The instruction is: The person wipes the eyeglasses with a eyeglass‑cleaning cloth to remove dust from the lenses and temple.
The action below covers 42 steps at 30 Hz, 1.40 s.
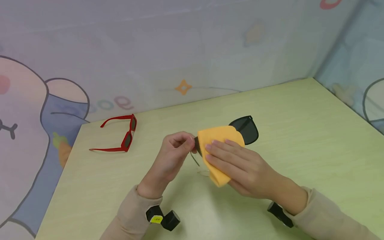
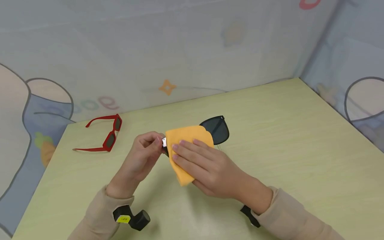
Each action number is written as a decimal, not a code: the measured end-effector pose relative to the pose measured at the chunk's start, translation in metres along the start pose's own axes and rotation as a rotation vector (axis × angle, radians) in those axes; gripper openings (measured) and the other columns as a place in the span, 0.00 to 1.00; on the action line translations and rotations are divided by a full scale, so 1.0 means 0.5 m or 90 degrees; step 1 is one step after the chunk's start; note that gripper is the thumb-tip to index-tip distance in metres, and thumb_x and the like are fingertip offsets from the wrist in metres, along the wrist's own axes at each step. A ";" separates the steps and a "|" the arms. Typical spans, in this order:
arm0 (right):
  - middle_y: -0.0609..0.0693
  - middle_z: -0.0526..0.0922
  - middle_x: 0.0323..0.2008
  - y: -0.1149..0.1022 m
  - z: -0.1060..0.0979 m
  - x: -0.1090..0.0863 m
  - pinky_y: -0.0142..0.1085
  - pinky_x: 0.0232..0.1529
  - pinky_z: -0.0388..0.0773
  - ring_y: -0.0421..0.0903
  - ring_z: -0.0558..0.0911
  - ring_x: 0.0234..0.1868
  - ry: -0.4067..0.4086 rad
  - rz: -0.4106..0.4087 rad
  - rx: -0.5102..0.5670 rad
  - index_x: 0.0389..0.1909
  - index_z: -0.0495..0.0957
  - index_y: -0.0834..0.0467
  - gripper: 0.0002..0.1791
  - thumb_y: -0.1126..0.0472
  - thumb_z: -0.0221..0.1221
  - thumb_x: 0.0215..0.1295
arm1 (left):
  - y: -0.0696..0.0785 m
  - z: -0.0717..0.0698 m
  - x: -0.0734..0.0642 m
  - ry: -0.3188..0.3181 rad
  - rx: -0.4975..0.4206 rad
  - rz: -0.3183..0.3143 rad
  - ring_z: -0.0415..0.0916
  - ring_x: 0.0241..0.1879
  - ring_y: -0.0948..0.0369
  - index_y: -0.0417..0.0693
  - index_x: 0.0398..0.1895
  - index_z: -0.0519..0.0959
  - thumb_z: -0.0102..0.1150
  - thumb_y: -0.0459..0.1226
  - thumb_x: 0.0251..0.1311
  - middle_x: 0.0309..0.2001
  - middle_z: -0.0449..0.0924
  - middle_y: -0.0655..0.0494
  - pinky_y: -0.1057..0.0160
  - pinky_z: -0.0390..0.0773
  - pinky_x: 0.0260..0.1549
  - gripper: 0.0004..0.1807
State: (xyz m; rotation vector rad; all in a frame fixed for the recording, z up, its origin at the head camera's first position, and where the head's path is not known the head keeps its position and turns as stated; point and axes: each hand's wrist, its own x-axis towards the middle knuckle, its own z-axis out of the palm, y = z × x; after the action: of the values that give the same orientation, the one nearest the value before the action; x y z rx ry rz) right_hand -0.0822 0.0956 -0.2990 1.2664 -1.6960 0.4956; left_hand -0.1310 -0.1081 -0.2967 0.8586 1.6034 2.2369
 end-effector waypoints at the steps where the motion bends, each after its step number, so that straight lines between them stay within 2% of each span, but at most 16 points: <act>1: 0.64 0.80 0.47 0.000 -0.001 -0.001 0.45 0.58 0.68 0.55 0.77 0.53 0.000 -0.001 -0.004 0.48 0.75 0.71 0.15 0.69 0.45 0.66 | 0.000 0.000 -0.001 0.003 0.003 -0.001 0.71 0.30 0.65 0.57 0.26 0.81 0.64 0.50 0.51 0.27 0.77 0.64 0.67 0.70 0.38 0.10; 8: 0.63 0.80 0.46 0.004 -0.010 -0.005 0.43 0.58 0.68 0.55 0.79 0.49 0.009 0.034 -0.029 0.46 0.77 0.70 0.15 0.65 0.48 0.69 | -0.002 0.005 -0.003 -0.009 0.018 -0.010 0.72 0.28 0.66 0.59 0.27 0.82 0.65 0.50 0.50 0.26 0.78 0.65 0.69 0.72 0.35 0.08; 13: 0.63 0.80 0.46 0.005 -0.008 0.006 0.43 0.57 0.69 0.57 0.80 0.48 0.021 0.053 -0.018 0.45 0.77 0.70 0.15 0.64 0.48 0.70 | -0.006 0.012 -0.005 -0.021 0.024 -0.012 0.71 0.27 0.66 0.60 0.27 0.82 0.64 0.51 0.50 0.25 0.77 0.65 0.69 0.72 0.33 0.08; 22: 0.63 0.80 0.46 -0.004 0.006 0.019 0.42 0.55 0.71 0.57 0.80 0.48 0.030 0.050 -0.012 0.46 0.77 0.70 0.14 0.65 0.48 0.69 | -0.005 0.024 -0.007 0.004 0.041 -0.018 0.71 0.28 0.65 0.59 0.27 0.83 0.64 0.54 0.49 0.24 0.77 0.64 0.68 0.72 0.34 0.11; 32: 0.63 0.81 0.44 -0.015 0.008 0.005 0.43 0.54 0.71 0.55 0.79 0.50 0.036 -0.016 -0.014 0.45 0.77 0.71 0.12 0.71 0.49 0.66 | -0.004 0.017 -0.009 0.003 0.039 -0.006 0.70 0.29 0.64 0.58 0.26 0.81 0.63 0.52 0.51 0.24 0.75 0.63 0.68 0.72 0.35 0.10; 36: 0.63 0.82 0.42 -0.018 -0.004 0.003 0.43 0.54 0.72 0.55 0.80 0.48 0.030 -0.033 -0.005 0.45 0.77 0.70 0.11 0.69 0.50 0.67 | -0.004 0.016 -0.010 0.005 0.036 -0.007 0.70 0.29 0.65 0.58 0.26 0.82 0.64 0.51 0.51 0.26 0.76 0.63 0.68 0.73 0.34 0.10; 42: 0.65 0.82 0.40 -0.010 -0.027 -0.002 0.42 0.50 0.75 0.57 0.82 0.42 0.049 -0.056 0.001 0.41 0.78 0.72 0.12 0.70 0.48 0.66 | -0.004 0.016 -0.011 0.016 0.022 0.003 0.71 0.29 0.66 0.59 0.26 0.81 0.64 0.51 0.51 0.28 0.77 0.65 0.68 0.71 0.35 0.09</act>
State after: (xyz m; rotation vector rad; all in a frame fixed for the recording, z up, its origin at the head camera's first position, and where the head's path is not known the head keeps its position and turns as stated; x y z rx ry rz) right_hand -0.0717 0.1045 -0.2942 1.3013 -1.5701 0.4877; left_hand -0.1220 -0.1041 -0.2983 0.8469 1.6576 2.2389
